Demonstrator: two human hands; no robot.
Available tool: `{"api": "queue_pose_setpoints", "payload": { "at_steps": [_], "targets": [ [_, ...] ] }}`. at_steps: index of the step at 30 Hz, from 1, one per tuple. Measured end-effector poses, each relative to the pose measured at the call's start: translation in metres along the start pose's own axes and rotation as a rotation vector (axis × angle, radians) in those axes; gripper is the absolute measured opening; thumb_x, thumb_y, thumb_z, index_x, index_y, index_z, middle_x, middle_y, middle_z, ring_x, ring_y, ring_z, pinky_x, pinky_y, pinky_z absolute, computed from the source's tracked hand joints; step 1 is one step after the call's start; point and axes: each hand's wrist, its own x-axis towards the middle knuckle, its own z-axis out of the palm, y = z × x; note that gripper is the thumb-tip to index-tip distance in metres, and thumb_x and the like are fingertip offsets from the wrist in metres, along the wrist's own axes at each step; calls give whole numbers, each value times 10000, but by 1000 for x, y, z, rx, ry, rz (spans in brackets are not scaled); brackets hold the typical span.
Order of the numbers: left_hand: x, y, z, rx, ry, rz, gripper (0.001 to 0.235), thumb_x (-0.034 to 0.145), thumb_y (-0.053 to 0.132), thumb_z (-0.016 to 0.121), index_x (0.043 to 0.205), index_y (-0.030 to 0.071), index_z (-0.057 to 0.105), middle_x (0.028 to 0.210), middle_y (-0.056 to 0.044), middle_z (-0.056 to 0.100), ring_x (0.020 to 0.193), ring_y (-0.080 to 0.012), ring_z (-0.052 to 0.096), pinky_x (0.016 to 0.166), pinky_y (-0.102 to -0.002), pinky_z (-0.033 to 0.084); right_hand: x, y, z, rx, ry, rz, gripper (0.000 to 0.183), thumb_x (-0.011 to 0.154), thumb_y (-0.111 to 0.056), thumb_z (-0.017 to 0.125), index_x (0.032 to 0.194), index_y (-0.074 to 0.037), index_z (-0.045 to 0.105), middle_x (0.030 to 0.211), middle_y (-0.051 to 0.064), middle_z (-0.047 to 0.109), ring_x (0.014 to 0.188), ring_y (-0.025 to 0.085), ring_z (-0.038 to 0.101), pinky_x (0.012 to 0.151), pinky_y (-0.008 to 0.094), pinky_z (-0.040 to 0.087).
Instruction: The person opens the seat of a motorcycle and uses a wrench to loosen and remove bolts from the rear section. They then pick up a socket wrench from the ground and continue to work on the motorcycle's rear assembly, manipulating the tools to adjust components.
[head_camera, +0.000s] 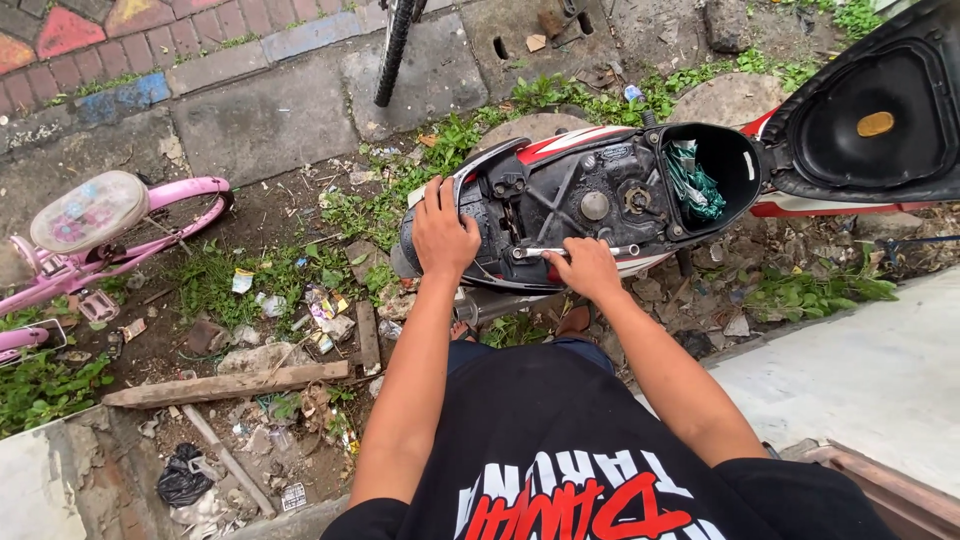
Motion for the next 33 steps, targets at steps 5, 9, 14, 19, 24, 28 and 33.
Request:
{"api": "queue_pose_setpoints", "payload": {
  "at_steps": [5,9,14,19,24,28,33],
  "targets": [
    [1,-1,-2,-47,-69,-38,648,785,136,651,1416,117,502,1409,-122,482,1050,-344,664,844,-466,605,2,-3,7,98,85,80,604,989,-690,504,794,-128,608,764,129,667,840,342,680,837,450,455],
    [1,-1,-2,-35,-92,-50,678,778,163,648,1434,130,479,1428,-118,468,1064,-361,667,819,-487,618,2,5,28,146,137,95,596,979,-709,527,757,-161,594,717,80,637,816,301,671,822,411,452],
    [5,6,-18,-85,-122,-47,626,849,92,590,1459,95,446,1425,-173,448,1081,-386,663,772,-481,637,1,10,48,226,370,167,390,972,-553,660,819,-195,669,763,4,622,847,243,654,842,388,478],
    [4,1,-12,-53,-128,-53,635,832,134,613,1448,119,458,1419,-144,446,1044,-353,676,733,-448,646,-9,4,46,83,602,464,182,844,-380,753,952,-237,723,1300,61,470,1249,349,437,982,505,420],
    [5,4,-17,-53,-125,-59,627,840,121,612,1447,110,458,1415,-158,446,1056,-358,676,735,-449,653,-9,17,38,280,504,739,397,805,-435,786,1101,-174,744,1463,169,329,1385,448,292,1083,612,333],
    [4,4,-15,-68,-128,-65,616,839,114,602,1440,104,466,1407,-157,446,1059,-366,673,729,-459,657,-4,34,51,525,423,786,471,838,-415,786,1220,-160,678,1309,165,429,1323,409,395,1106,549,330],
    [4,2,-10,-36,-134,-63,612,824,134,614,1420,104,481,1397,-143,449,1039,-354,680,721,-445,664,3,27,26,942,457,837,672,953,-203,706,1526,-69,383,1517,294,325,1461,497,290,1181,650,269]
  ]
}}
